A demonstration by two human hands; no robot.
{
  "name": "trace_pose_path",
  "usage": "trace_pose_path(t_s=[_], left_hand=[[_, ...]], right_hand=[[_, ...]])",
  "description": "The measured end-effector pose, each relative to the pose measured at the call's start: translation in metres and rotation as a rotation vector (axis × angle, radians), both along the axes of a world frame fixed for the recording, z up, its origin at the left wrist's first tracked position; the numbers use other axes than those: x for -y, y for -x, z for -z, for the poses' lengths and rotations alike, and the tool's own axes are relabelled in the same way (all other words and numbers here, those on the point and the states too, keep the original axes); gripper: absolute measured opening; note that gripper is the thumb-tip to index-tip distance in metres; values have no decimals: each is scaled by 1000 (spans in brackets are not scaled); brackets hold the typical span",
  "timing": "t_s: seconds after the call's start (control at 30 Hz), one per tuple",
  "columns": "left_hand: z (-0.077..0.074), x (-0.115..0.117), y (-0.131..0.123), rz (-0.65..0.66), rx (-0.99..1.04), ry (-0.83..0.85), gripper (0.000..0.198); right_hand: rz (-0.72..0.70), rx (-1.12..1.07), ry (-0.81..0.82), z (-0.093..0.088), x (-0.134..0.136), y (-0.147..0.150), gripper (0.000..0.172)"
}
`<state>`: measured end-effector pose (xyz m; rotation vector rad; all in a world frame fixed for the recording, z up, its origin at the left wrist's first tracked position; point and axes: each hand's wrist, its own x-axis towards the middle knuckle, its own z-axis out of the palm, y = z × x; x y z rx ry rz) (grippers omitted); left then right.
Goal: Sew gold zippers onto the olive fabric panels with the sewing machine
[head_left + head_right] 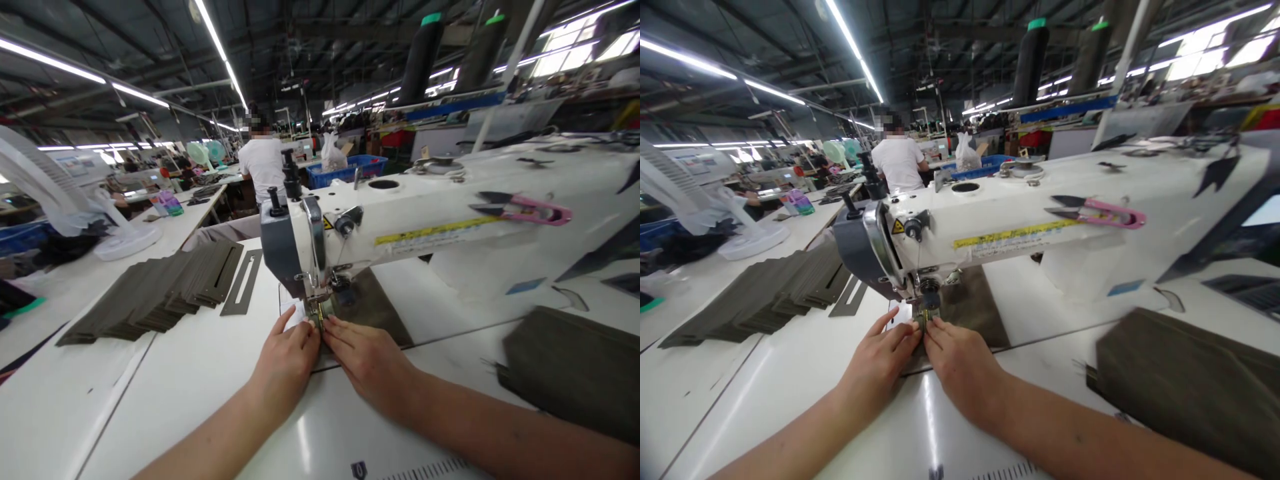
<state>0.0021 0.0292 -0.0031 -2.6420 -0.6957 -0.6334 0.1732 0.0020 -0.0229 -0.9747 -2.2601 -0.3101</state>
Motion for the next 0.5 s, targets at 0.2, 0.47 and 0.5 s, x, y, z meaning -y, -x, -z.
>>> trace_pose_path(t_s=[0.2, 0.47, 0.5], left_hand=[[2, -15, -2, -11, -1, 69, 22], [1, 3, 10, -70, 80, 135, 23], [3, 6, 12, -57, 76, 115, 24]], right_hand=[[0, -43, 17, 0, -14, 2, 27], [77, 33, -36, 7, -3, 0, 27], [79, 38, -44, 8, -1, -1, 26]])
